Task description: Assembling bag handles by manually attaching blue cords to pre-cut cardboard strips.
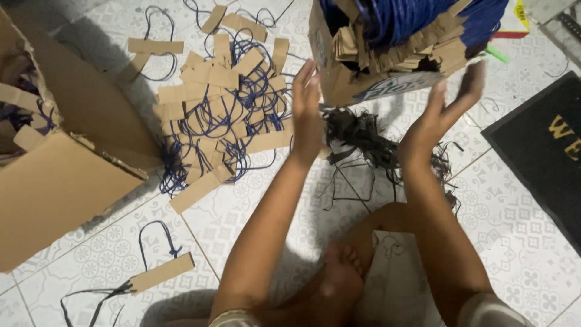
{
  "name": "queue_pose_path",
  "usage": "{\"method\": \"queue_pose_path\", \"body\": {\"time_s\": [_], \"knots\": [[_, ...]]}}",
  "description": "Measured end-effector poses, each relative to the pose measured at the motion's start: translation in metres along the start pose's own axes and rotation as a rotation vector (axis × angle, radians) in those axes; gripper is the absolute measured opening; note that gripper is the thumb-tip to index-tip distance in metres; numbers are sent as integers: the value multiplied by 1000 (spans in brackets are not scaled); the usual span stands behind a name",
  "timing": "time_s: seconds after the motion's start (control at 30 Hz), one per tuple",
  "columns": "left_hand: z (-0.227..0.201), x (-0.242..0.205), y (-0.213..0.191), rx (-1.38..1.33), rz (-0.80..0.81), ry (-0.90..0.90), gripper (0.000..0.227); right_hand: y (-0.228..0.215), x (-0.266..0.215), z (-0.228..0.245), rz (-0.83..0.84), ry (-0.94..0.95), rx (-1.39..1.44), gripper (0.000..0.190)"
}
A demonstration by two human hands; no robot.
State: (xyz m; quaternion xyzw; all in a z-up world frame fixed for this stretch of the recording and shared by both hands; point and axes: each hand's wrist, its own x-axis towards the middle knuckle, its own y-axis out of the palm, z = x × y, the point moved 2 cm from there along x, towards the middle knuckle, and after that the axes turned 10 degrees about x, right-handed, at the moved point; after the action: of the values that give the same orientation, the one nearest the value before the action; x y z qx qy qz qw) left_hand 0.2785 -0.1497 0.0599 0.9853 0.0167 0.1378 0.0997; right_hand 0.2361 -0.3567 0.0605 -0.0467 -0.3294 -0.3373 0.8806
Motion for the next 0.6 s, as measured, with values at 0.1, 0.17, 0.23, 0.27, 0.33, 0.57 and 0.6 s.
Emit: {"method": "queue_pose_path", "body": {"time_s": [0.1,0.17,0.23,0.27,0.33,0.57,0.6], "knots": [[27,-44,-47,62,-75,-152,46,-3,-56,-5,23,167,-58,44],[31,-75,-81,137,-98,-201,40,2,-103,-17,67,265,-129,39],[33,-105,-115,349,-75,-289,33,17,-158,-31,431,226,-365,43],[31,-120,-130,354,-83,-293,33,23,-168,-34,439,230,-360,43],[28,-151,-160,579,-93,-459,35,44,-194,-40,872,320,-333,38],[16,-241,-249,765,-27,-568,34,118,-251,2,1138,42,-354,22],[17,-251,-262,801,-49,-585,33,129,-257,14,1167,40,-348,22]]}}
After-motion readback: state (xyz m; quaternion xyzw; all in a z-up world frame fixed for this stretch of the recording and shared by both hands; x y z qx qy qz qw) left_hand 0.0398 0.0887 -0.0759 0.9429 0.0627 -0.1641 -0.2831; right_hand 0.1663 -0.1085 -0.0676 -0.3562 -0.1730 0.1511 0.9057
